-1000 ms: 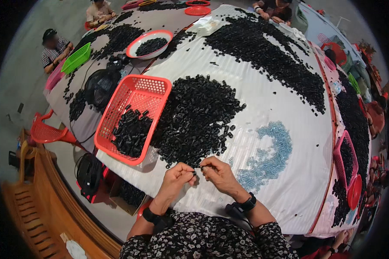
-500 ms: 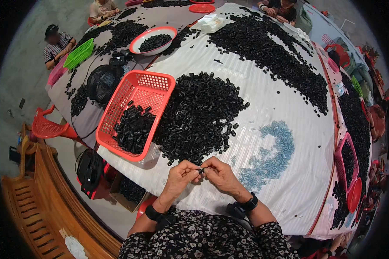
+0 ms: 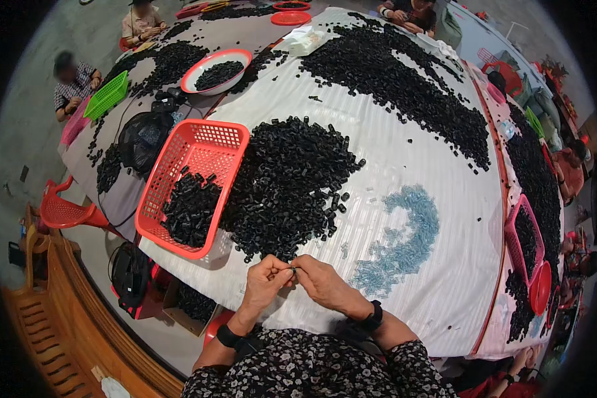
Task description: Assembling small black plastic shoe components by hand at a shared table.
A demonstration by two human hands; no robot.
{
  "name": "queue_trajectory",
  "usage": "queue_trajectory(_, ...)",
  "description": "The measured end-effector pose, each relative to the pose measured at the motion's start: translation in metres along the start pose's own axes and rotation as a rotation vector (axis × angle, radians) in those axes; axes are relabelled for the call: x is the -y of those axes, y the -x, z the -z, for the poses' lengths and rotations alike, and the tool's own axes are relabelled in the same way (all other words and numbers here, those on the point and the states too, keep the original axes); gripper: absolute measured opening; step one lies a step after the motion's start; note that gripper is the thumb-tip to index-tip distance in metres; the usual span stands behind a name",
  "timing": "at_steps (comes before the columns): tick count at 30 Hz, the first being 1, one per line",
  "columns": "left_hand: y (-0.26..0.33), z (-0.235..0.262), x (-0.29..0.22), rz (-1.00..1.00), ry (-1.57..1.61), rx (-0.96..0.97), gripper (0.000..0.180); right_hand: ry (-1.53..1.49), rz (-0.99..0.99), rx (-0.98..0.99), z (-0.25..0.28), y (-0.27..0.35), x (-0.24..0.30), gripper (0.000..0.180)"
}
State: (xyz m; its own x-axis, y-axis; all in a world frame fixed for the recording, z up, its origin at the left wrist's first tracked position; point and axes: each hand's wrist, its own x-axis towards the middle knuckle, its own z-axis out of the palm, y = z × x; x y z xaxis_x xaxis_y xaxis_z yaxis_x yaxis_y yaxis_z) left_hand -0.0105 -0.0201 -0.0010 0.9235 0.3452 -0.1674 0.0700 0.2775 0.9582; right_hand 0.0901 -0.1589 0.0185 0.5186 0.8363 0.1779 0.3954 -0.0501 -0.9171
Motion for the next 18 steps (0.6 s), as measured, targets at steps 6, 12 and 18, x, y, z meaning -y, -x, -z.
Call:
queue_trajectory(6, -0.001, -0.015, -0.001, -0.063, -0.109, -0.118, 0.006, 0.362, 0.234, -0.085, -0.009, 0.0, -0.003, 0.024)
queue_trajectory(12, 0.0, -0.018, 0.009, -0.062, -0.261, -0.209, 0.009, 0.56, 0.196, -0.066, -0.015, 0.004, -0.005, 0.041)
queue_trajectory(18, 0.0, -0.03, 0.013, -0.115, -0.269, -0.264, 0.008, 0.612, 0.099, -0.118, -0.022, 0.009, -0.011, 0.043)
